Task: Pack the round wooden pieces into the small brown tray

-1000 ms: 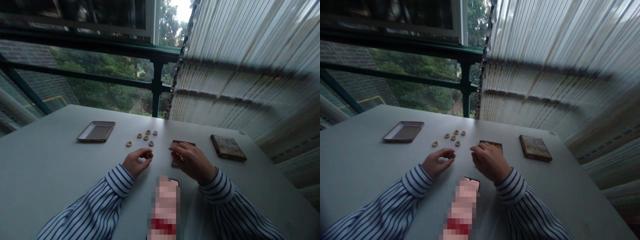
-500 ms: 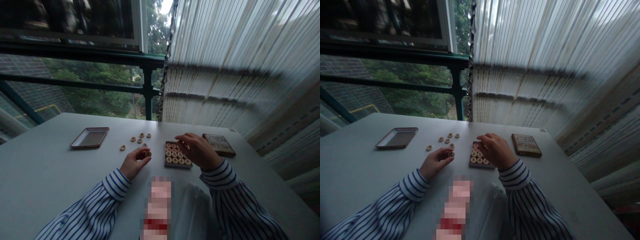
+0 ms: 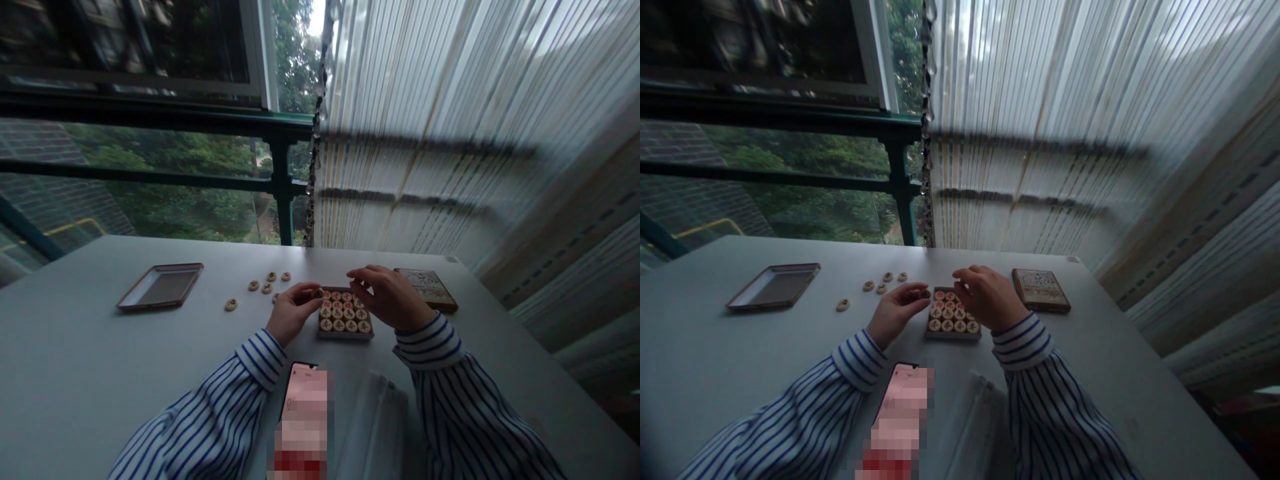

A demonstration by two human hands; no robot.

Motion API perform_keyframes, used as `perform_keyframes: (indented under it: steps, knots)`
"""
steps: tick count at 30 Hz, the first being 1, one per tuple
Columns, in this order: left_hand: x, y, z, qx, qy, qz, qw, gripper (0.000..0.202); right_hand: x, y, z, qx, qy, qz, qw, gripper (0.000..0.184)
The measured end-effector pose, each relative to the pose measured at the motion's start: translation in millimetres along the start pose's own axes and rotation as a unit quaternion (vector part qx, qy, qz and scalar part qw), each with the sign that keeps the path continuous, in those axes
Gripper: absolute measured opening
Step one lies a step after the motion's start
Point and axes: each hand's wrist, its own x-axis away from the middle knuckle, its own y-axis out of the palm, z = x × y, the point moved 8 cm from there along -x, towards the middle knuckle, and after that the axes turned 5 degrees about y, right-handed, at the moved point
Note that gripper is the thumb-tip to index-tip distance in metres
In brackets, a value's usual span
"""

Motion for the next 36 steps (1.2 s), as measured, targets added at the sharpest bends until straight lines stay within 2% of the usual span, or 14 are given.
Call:
perform_keyframes:
  steps: [9,19,24,31,36]
  knots:
    - [-1.4,-1.2,-15.8,0.017,0.013,0.029,0.999,0.029,-2.8,26.0,-1.8,-0.023,-0.008,-0.042,0.999,0.024]
    - [2.2,9.6,-13.1,0.035,0.035,-0.029,0.998,0.027,-2.8,52.7,-14.8,-0.060,-0.027,-0.067,0.996,0.021]
    - [3.5,12.5,-12.0,0.025,0.065,-0.051,0.996,0.027,-3.5,57.8,-11.8,-0.063,-0.014,-0.063,0.996,0.021]
    - [2.9,12.0,-16.7,0.087,0.013,-0.028,0.996,0.030,-3.4,56.6,-9.7,-0.085,0.005,-0.061,0.994,0.018]
    - [3.6,11.6,-15.6,0.067,0.005,-0.032,0.997,0.027,-4.1,56.6,-7.1,-0.107,0.015,-0.059,0.992,0.017]
